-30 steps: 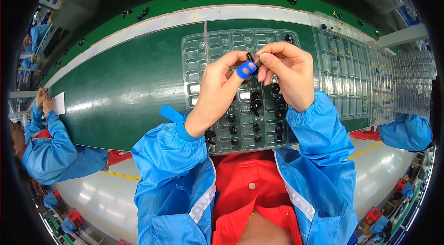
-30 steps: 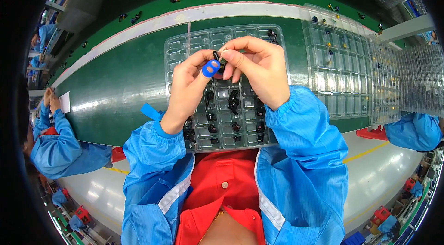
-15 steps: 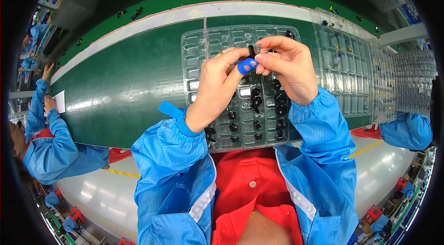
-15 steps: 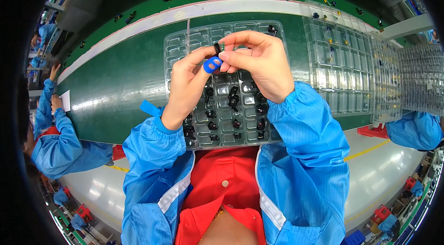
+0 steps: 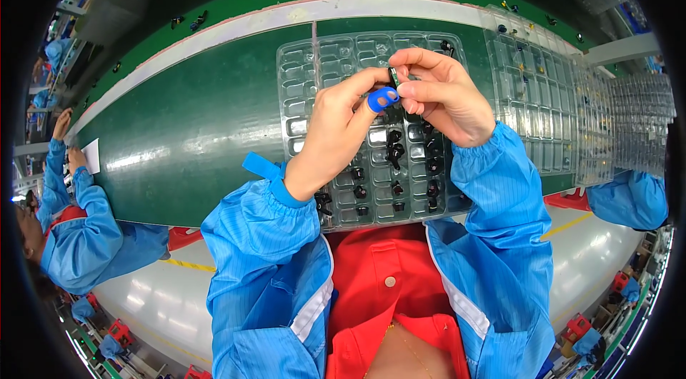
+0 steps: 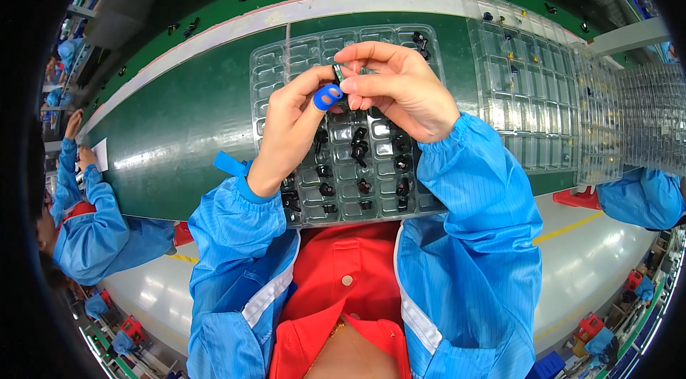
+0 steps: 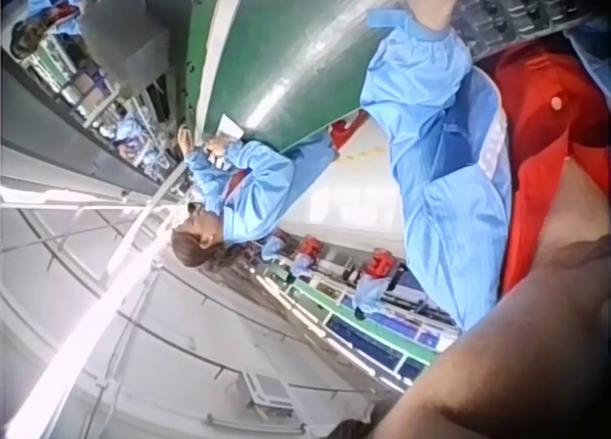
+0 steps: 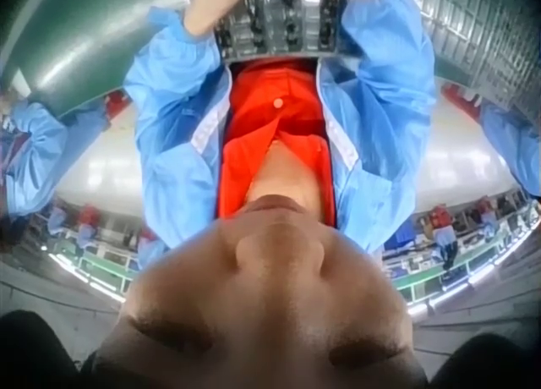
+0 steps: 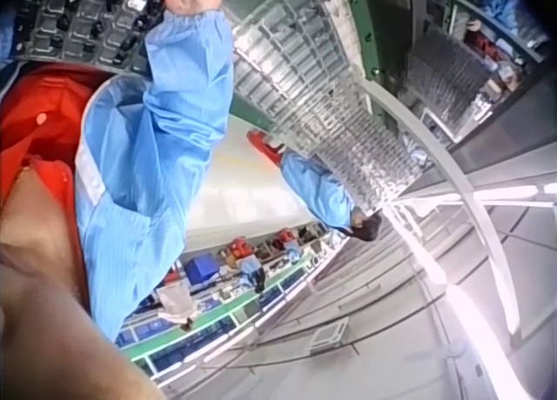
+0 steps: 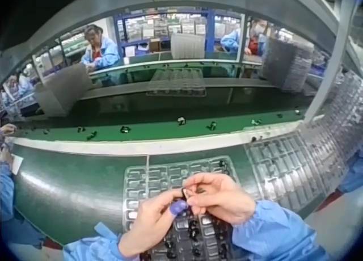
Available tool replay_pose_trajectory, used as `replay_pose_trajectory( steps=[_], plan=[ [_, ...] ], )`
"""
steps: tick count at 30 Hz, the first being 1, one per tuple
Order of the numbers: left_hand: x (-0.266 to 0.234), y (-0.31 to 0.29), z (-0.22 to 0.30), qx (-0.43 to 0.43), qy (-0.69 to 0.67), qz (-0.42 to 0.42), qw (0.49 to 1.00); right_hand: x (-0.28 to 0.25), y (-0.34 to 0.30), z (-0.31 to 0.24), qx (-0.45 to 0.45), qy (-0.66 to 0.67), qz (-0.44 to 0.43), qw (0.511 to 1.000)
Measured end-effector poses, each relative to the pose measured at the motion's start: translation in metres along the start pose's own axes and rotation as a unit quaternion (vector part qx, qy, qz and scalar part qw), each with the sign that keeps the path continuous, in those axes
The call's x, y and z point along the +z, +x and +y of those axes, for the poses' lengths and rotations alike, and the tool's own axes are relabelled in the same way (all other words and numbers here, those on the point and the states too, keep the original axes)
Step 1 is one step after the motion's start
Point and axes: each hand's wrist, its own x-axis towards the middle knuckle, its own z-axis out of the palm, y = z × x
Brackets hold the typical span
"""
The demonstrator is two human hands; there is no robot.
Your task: The person places small blue and black electronic components into a grid tray by hand.
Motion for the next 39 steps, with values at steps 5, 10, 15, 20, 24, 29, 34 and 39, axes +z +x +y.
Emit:
replay_pose_trajectory(
  steps=[5, 10, 15, 20, 24, 29, 34, 39],
  plan=[
    [0.002, 0.002, 0.002, 0.02, 0.038, 0.006, 0.999, -0.003, 0.001, 0.002, 0.002, 0.007, 0.006, 1.0],
    [0.001, 0.002, 0.009, 0.066, 0.107, 0.009, 0.992, -0.004, 0.001, 0.003, 0.006, 0.017, 0.01, 1.0],
    [0.001, 0.003, 0.006, 0.132, 0.144, 0.016, 0.981, -0.003, 0.001, 0.003, 0.003, 0.021, 0.011, 1.0],
    [0.002, 0.001, 0.012, 0.064, 0.088, -0.027, 0.994, -0.003, 0.0, 0.002, -0.006, -0.008, 0.021, 1.0],
    [0.003, 0.001, 0.012, 0.004, 0.003, -0.059, 0.998, -0.005, 0.0, 0.001, 0.0, -0.018, 0.013, 1.0],
    [0.002, 0.0, 0.009, -0.025, -0.033, -0.081, 0.996, -0.001, 0.0, 0.003, -0.03, 0.0, 0.008, 1.0],
    [0.002, 0.001, 0.006, -0.035, -0.092, -0.073, 0.992, 0.004, -0.002, 0.004, -0.055, 0.013, 0.019, 0.998],
    [0.006, 0.0, 0.008, -0.016, -0.096, -0.059, 0.993, 0.009, -0.002, 0.005, -0.076, -0.035, 0.057, 0.995]
  ],
)
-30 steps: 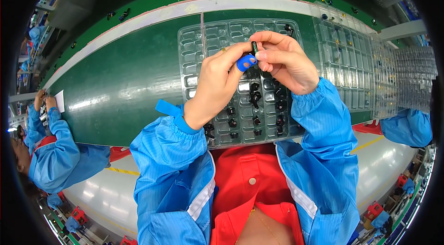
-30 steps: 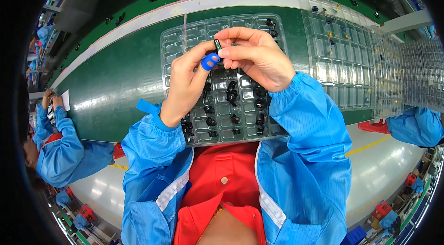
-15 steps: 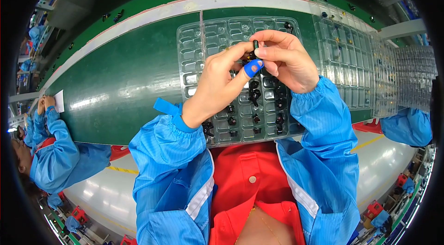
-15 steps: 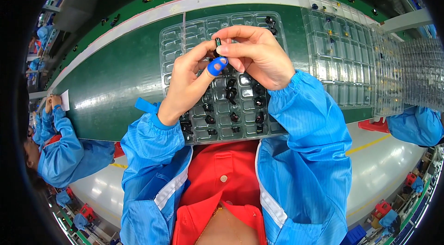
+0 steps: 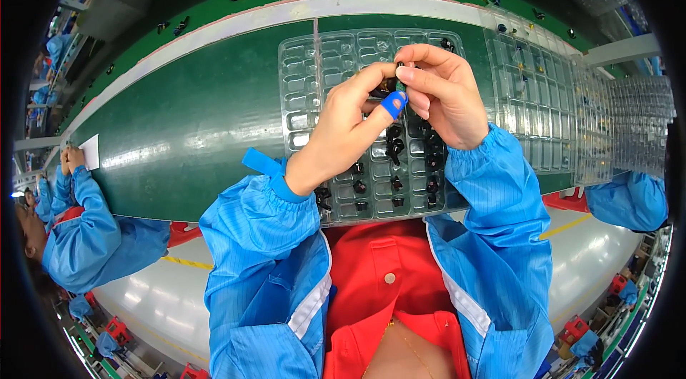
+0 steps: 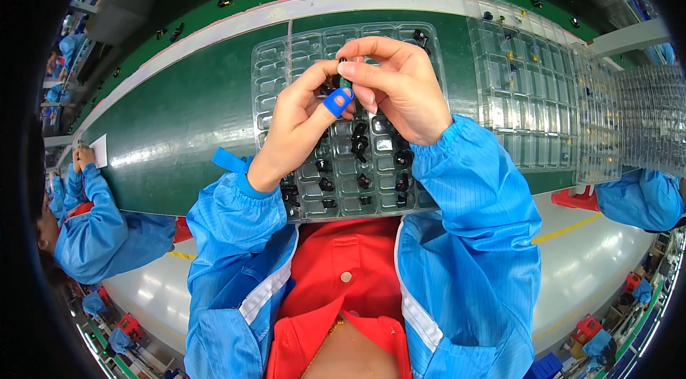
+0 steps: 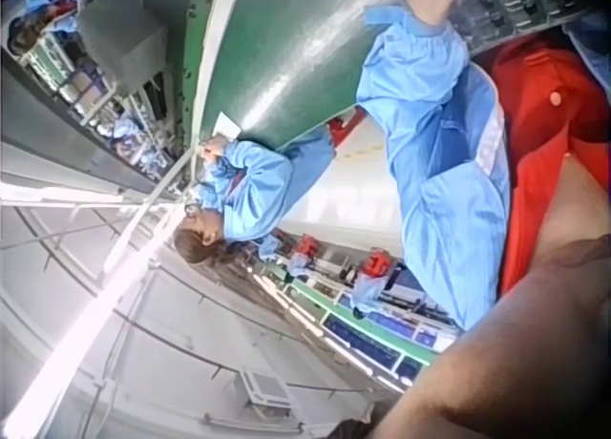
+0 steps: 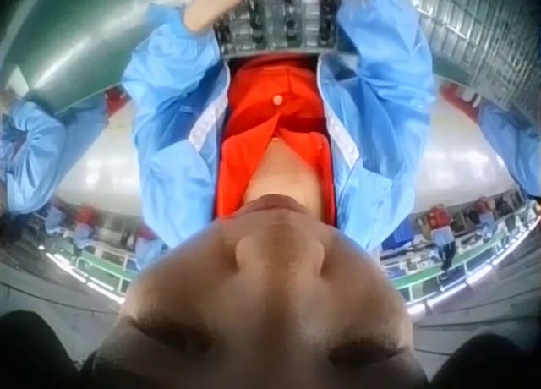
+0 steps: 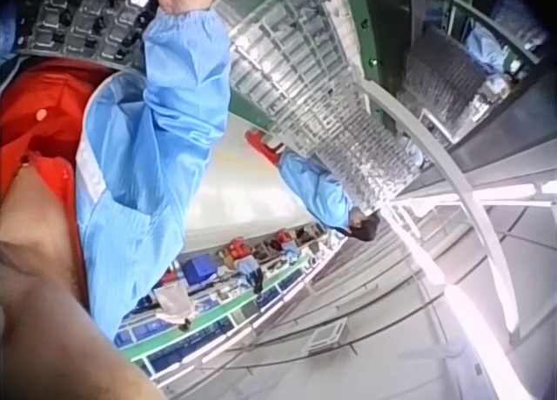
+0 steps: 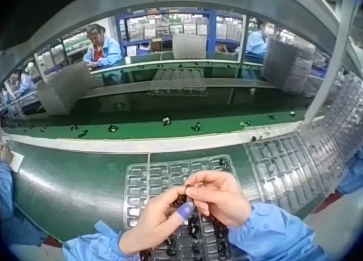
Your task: The person places small blue and black electronic components into a grid tray by hand.
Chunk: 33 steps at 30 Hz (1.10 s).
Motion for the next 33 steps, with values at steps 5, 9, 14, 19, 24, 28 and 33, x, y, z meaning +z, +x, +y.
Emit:
replay_pose_trajectory(
  steps=[5, 9, 14, 19, 24, 28, 33],
  plan=[
    [0.0, 0.0, -0.001, -0.004, 0.004, 0.004, 1.0, -0.003, -0.001, 0.001, 0.004, 0.031, -0.02, 0.999],
    [-0.002, -0.002, 0.005, -0.021, -0.038, 0.0, 0.999, 0.002, -0.002, 0.001, -0.001, 0.034, -0.027, 0.999],
    [-0.006, 0.001, 0.003, -0.005, -0.053, -0.011, 0.999, 0.009, -0.005, 0.0, -0.037, -0.046, -0.012, 0.998],
    [-0.035, 0.025, 0.019, 0.005, 0.065, 0.059, 0.996, 0.01, -0.025, -0.046, -0.179, -0.487, -0.026, 0.854],
    [-0.118, 0.086, -0.014, 0.077, 0.437, 0.185, 0.877, -0.085, 0.014, -0.093, -0.209, -0.644, 0.083, 0.731],
    [-0.159, 0.111, -0.038, -0.025, 0.569, 0.231, 0.789, -0.173, 0.077, -0.097, -0.176, -0.721, 0.179, 0.646],
    [-0.134, 0.1, -0.029, 0.121, 0.585, 0.213, 0.773, -0.176, 0.122, -0.083, -0.111, -0.783, 0.163, 0.59]
  ],
)
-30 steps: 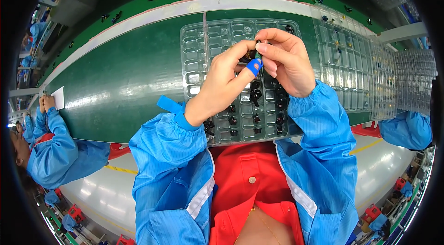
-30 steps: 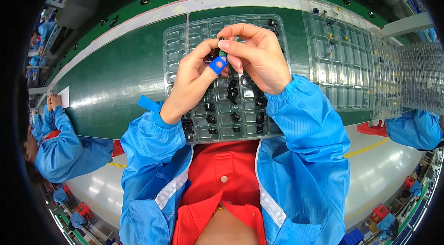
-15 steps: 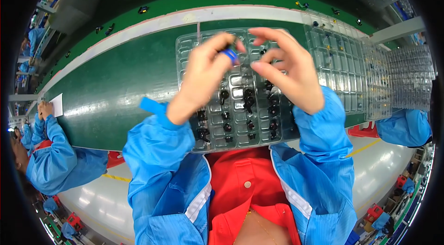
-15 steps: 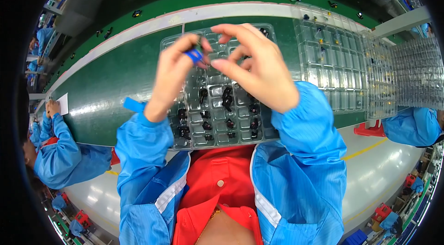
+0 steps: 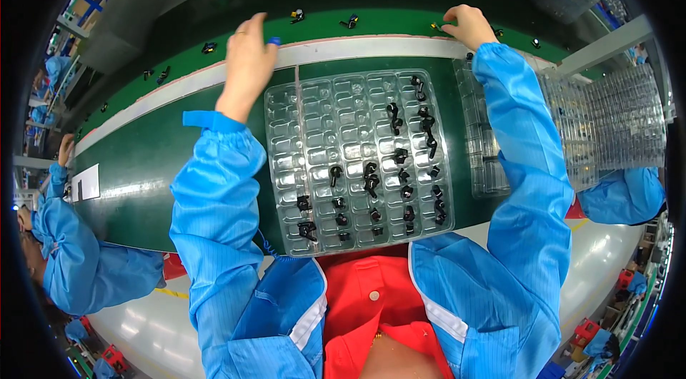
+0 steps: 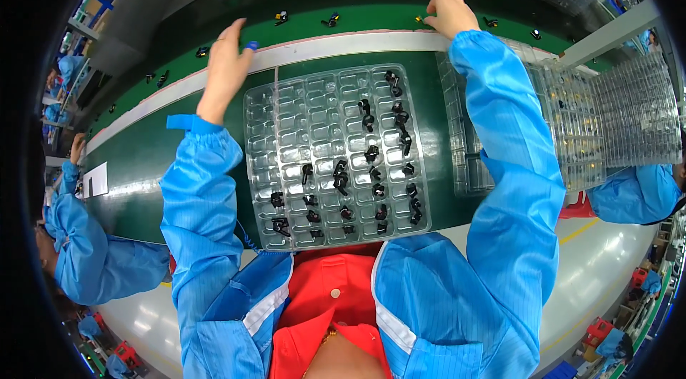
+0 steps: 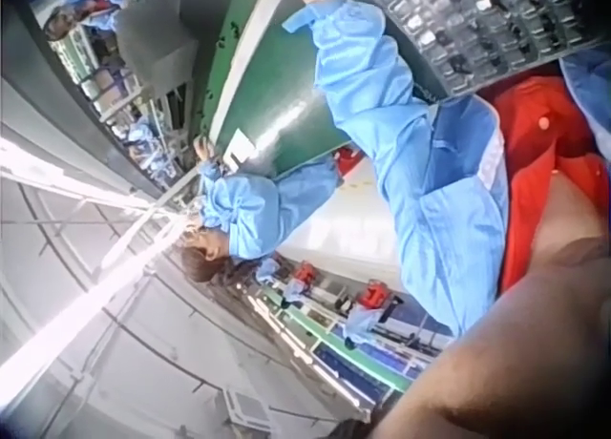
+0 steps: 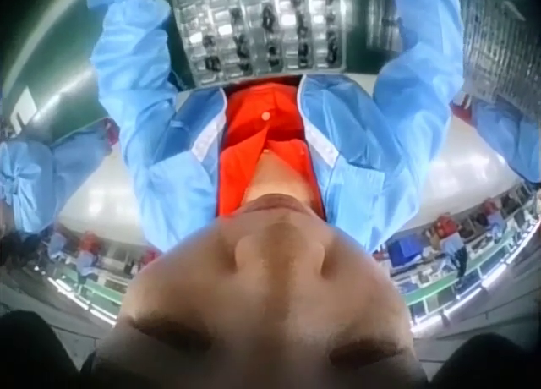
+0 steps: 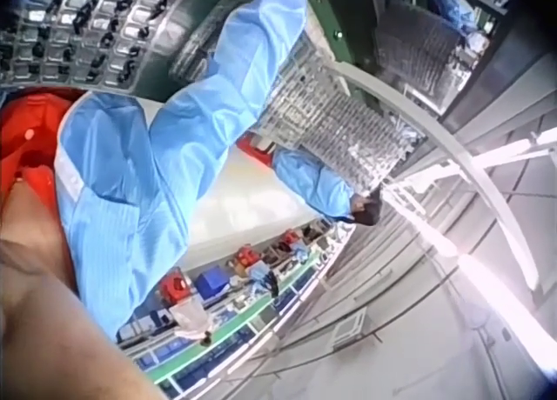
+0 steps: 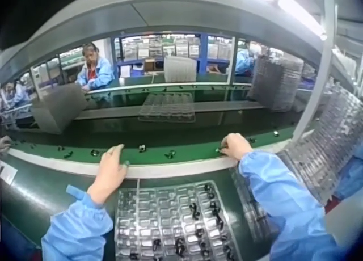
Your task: The person places small blue and black electronic components into a grid tray by hand.
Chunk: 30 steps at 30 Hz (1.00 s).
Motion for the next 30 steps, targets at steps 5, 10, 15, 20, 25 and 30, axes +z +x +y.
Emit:
replay_pose_trajectory(
  steps=[5, 10, 15, 20, 25, 30],
  plan=[
    [-0.016, -0.025, 0.097, 0.137, -0.238, -0.22, 0.936, 0.024, 0.024, -0.005, 0.051, -0.083, -0.079, 0.992],
    [0.002, -0.047, 0.132, 0.205, -0.2, -0.242, 0.927, 0.008, 0.017, -0.015, 0.042, 0.047, -0.048, 0.997],
    [0.017, -0.047, 0.129, 0.207, -0.227, -0.266, 0.914, -0.044, -0.025, -0.046, -0.031, 0.371, -0.046, 0.927],
    [0.013, -0.051, 0.125, 0.25, -0.187, -0.198, 0.929, -0.097, -0.093, -0.104, -0.048, 0.406, -0.024, 0.913],
    [-0.004, -0.049, 0.12, 0.07, -0.329, -0.22, 0.916, -0.097, -0.141, -0.141, -0.068, 0.455, 0.008, 0.888],
    [-0.035, -0.056, 0.112, -0.056, -0.491, -0.249, 0.833, -0.054, -0.154, -0.164, -0.063, 0.545, -0.068, 0.833]
  ],
)
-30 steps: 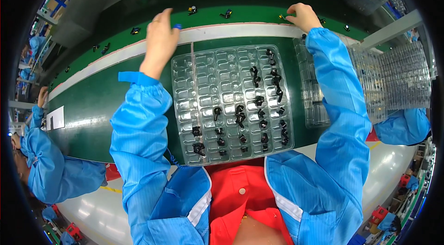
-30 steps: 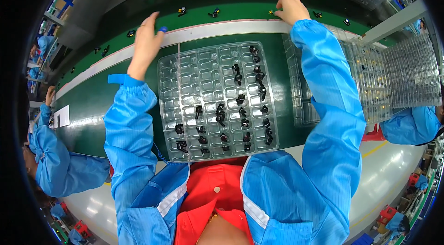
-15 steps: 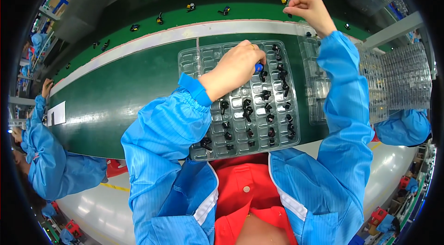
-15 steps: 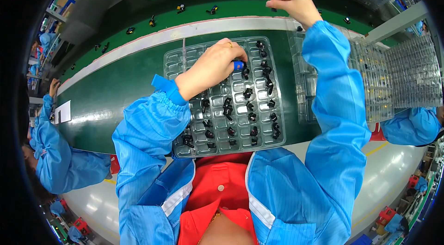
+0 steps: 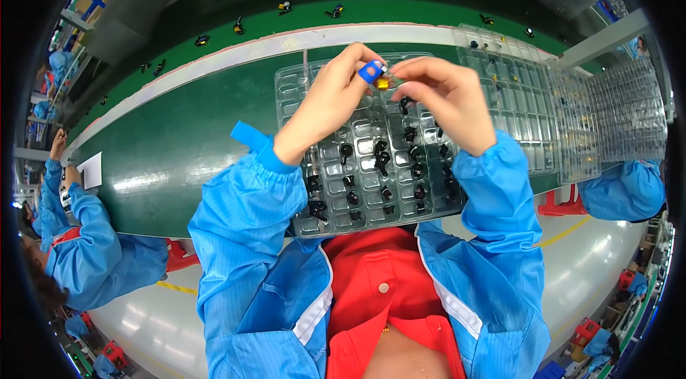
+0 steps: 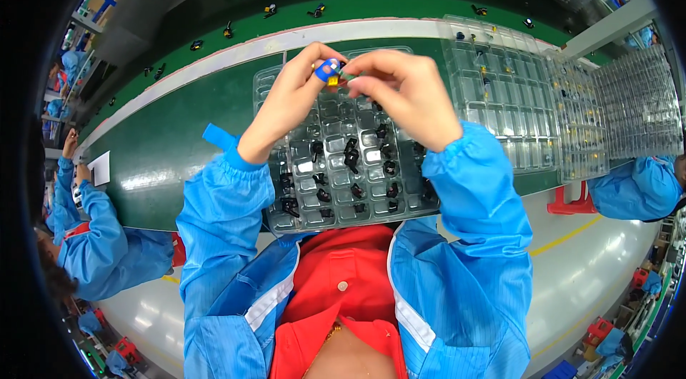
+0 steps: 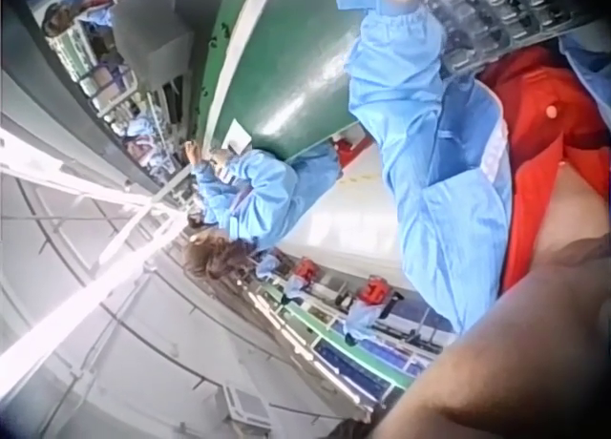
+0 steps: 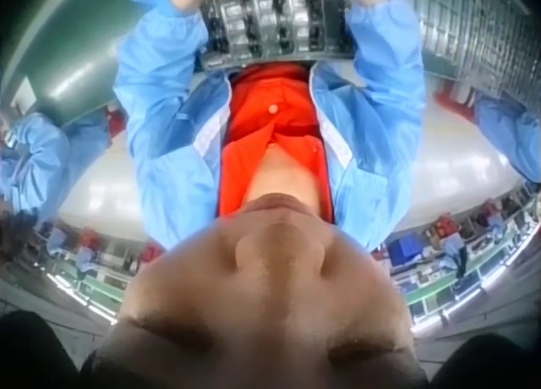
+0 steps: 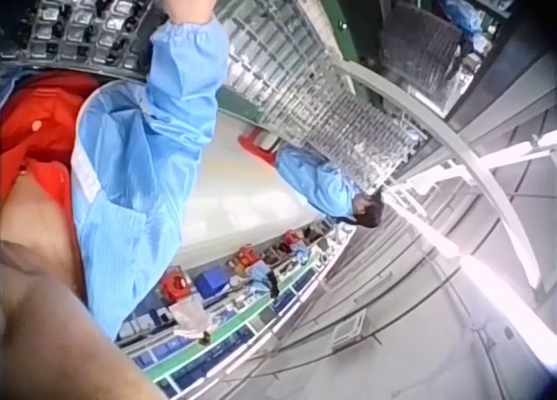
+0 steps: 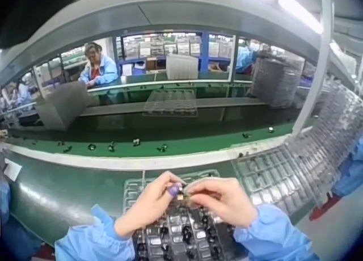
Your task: The person places small blue and black electronic components into a grid tray by hand.
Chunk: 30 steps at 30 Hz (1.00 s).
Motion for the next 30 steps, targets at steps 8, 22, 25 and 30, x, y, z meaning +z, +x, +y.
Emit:
replay_pose_trajectory(
  steps=[8, 22, 25, 30],
  plan=[
    [0.017, -0.028, 0.003, -0.078, -0.308, 0.108, 0.942, 0.029, -0.004, 0.015, 0.011, 0.122, 0.015, 0.992],
    [0.005, -0.033, 0.009, -0.027, -0.194, 0.139, 0.971, 0.023, -0.007, 0.008, -0.185, -0.24, 0.061, 0.951],
    [0.01, -0.036, 0.011, -0.019, -0.18, 0.132, 0.975, 0.025, -0.007, 0.008, -0.185, -0.233, 0.079, 0.952],
    [0.016, -0.036, 0.009, -0.046, -0.184, 0.09, 0.978, 0.025, -0.006, 0.009, -0.158, -0.177, 0.098, 0.966]
  ],
)
